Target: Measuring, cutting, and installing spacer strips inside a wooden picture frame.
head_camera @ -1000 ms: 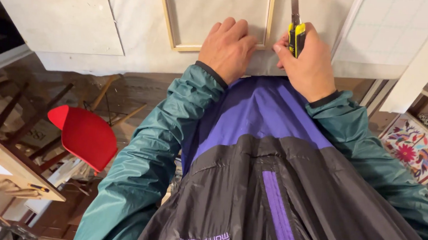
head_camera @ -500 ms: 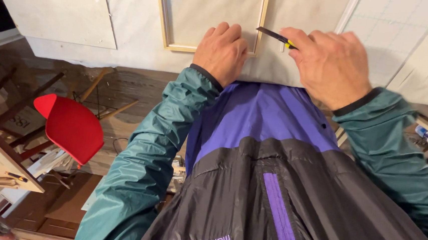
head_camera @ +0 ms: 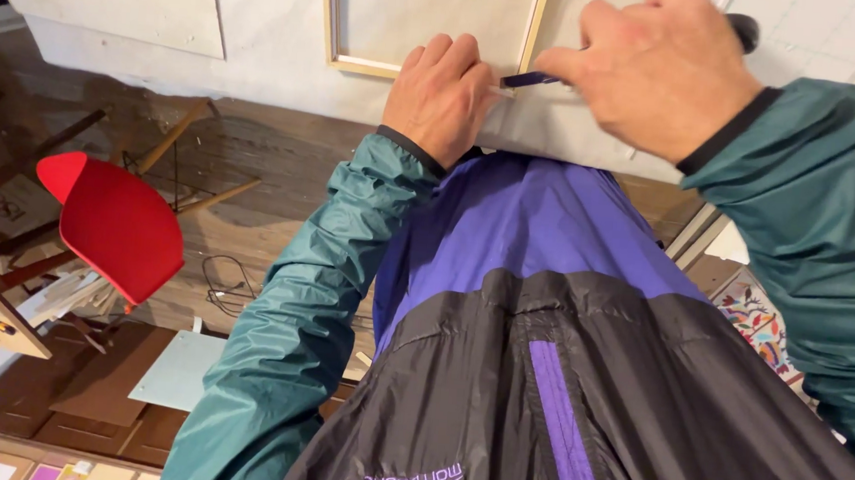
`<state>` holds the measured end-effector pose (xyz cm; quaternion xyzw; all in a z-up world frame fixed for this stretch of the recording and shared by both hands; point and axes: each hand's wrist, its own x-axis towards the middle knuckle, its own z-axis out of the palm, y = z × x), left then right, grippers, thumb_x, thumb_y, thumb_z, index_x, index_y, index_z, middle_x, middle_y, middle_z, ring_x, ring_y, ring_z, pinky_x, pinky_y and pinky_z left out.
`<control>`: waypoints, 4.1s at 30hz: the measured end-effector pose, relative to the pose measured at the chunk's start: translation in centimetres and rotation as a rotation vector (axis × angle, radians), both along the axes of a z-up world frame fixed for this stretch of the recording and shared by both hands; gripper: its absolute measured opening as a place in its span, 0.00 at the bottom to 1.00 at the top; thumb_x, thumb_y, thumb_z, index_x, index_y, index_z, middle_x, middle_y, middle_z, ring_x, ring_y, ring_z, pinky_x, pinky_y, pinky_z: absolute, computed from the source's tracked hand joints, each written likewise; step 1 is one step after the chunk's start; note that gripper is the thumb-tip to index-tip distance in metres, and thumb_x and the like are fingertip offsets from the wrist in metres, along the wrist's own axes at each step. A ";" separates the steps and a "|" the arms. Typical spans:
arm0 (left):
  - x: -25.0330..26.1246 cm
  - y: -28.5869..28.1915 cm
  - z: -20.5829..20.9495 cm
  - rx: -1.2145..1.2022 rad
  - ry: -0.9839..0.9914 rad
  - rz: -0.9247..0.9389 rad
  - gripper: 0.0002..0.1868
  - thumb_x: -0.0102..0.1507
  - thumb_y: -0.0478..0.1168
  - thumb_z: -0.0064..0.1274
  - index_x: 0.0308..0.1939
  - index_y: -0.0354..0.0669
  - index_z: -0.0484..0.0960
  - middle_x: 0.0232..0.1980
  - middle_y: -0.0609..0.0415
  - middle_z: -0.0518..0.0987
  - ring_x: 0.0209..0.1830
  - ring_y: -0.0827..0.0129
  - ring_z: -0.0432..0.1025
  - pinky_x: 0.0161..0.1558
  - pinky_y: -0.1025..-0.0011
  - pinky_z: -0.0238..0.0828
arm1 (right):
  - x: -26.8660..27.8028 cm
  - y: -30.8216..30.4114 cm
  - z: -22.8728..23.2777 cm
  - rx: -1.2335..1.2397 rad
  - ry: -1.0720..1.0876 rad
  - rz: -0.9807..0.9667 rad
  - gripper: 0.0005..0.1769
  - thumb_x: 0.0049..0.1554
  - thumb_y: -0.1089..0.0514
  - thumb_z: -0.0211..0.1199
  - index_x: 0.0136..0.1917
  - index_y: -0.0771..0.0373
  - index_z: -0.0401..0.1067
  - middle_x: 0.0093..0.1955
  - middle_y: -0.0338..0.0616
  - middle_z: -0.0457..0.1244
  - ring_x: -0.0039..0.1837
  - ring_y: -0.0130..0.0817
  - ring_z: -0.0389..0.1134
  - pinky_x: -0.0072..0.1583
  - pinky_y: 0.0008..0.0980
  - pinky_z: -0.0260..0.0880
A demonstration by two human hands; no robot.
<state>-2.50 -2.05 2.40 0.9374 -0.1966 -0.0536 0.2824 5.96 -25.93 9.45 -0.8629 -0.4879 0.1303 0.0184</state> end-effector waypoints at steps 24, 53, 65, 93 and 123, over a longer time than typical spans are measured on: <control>1.6 6.2 7.1 -0.362 0.039 0.234 0.09 0.67 0.36 0.64 0.51 0.44 0.84 0.44 0.57 0.77 0.37 0.65 0.76 0.39 0.69 0.74 | -10.9 3.6 -1.0 0.633 0.930 -1.221 0.17 0.69 0.61 0.58 0.66 0.72 0.61 0.53 0.50 0.70 0.50 0.30 0.74 0.49 0.29 0.77; -1.3 28.7 -2.6 -0.031 -0.166 0.361 0.18 0.64 0.30 0.58 0.57 0.49 0.81 0.46 0.57 0.73 0.43 0.61 0.71 0.42 0.64 0.72 | -8.5 30.0 -1.4 0.508 0.523 -0.775 0.23 0.67 0.63 0.61 0.73 0.63 0.61 0.53 0.57 0.64 0.54 0.55 0.68 0.54 0.46 0.69; -1.6 29.7 -2.8 0.041 -0.181 0.410 0.22 0.61 0.28 0.57 0.57 0.50 0.83 0.47 0.59 0.72 0.44 0.63 0.69 0.42 0.65 0.72 | -7.8 33.6 -4.7 0.516 0.397 -0.664 0.27 0.66 0.64 0.69 0.76 0.59 0.66 0.56 0.50 0.58 0.51 0.44 0.67 0.52 0.40 0.71; -1.0 29.5 -2.4 0.045 -0.085 0.417 0.19 0.61 0.28 0.58 0.54 0.50 0.84 0.48 0.60 0.73 0.46 0.63 0.69 0.43 0.65 0.72 | -7.4 34.7 -5.1 0.405 0.323 -0.597 0.25 0.65 0.63 0.68 0.75 0.58 0.70 0.51 0.46 0.58 0.47 0.40 0.67 0.47 0.38 0.71; -0.9 28.8 -2.3 0.110 -0.090 0.411 0.18 0.61 0.29 0.59 0.54 0.50 0.83 0.48 0.60 0.71 0.44 0.61 0.68 0.40 0.63 0.71 | -7.7 34.3 -3.8 0.408 0.409 -0.671 0.22 0.66 0.63 0.64 0.72 0.61 0.69 0.51 0.50 0.58 0.47 0.48 0.69 0.47 0.43 0.72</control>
